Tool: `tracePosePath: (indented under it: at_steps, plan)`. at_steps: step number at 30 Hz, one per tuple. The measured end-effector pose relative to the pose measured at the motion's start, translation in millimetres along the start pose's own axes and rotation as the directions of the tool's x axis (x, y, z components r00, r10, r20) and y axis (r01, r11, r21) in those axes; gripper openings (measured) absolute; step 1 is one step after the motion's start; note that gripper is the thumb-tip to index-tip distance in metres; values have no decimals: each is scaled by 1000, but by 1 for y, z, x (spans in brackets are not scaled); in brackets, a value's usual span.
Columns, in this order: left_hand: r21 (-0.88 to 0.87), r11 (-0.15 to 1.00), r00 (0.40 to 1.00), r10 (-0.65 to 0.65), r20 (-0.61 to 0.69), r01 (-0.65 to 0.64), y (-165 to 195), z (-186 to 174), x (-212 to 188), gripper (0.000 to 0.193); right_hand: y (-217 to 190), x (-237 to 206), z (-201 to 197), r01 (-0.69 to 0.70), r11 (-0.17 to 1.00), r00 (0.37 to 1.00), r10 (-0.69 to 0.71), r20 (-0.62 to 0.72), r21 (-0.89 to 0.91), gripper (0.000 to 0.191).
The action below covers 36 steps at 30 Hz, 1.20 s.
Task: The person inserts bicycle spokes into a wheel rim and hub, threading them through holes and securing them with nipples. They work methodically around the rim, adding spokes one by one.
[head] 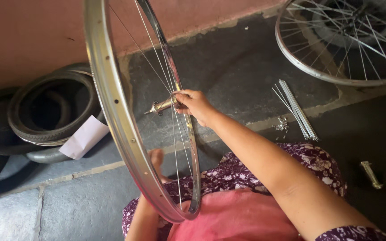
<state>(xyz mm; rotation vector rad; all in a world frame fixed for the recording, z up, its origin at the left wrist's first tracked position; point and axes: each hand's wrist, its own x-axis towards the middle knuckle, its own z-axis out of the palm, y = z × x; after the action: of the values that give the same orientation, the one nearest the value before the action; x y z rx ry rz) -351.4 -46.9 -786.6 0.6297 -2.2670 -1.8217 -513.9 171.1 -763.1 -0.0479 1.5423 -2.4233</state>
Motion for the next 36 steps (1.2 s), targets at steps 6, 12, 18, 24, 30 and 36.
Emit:
tracePosePath:
  at_steps: [6, 12, 18, 24, 30, 36]
  plan:
    - [-604, 783, 978, 32, -204, -152, 37, -101, -11, 8, 0, -22, 8, 32, 999, 999, -31, -15, 35, 32]
    - [-676, 697, 961, 70, -267, -238, 50, -118, -23, 10, -4, -45, 12, 35, 999, 998, -35, -50, 10, 31]
    - [-687, 705, 973, 17, -232, -177, 53, -110, -25, 10, -14, -56, 16, 42, 999, 997, -40, -61, 31, 31]
    - [-642, 753, 976, -1, -218, -143, 52, -107, -20, 10, -13, -53, 18, 33, 998, 999, -31, -41, 60, 31]
    - [-656, 747, 984, -9, -177, -112, 55, -96, -7, 10, -9, -48, 15, 28, 999, 999, -27, -33, 37, 31]
    - [-668, 740, 987, -37, -157, -78, 54, -93, 0, 9, -9, -46, 15, 28, 1000, 999, -27, -29, 12, 31]
